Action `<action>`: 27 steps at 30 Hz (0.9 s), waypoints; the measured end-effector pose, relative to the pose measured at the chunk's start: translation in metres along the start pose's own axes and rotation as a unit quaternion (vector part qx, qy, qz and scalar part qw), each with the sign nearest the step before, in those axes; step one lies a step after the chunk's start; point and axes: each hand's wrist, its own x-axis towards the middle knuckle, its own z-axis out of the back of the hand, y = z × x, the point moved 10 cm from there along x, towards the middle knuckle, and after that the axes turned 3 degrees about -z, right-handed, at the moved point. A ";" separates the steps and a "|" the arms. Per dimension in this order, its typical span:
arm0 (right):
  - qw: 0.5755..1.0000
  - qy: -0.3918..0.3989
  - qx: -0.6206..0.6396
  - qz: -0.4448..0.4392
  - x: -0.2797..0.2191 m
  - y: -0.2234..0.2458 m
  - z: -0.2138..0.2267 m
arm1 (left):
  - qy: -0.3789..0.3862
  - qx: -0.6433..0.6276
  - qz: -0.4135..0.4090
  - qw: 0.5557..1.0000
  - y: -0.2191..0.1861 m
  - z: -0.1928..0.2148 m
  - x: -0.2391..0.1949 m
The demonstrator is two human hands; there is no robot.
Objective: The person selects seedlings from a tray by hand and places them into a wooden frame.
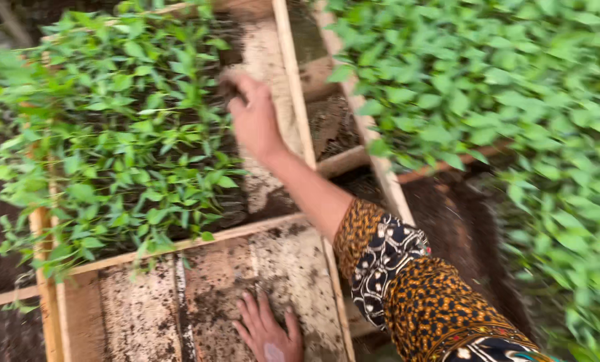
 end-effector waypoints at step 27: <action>0.712 0.183 -0.677 -0.021 -0.155 0.059 0.413 | 0.060 -0.333 0.067 0.939 -0.035 0.060 -0.027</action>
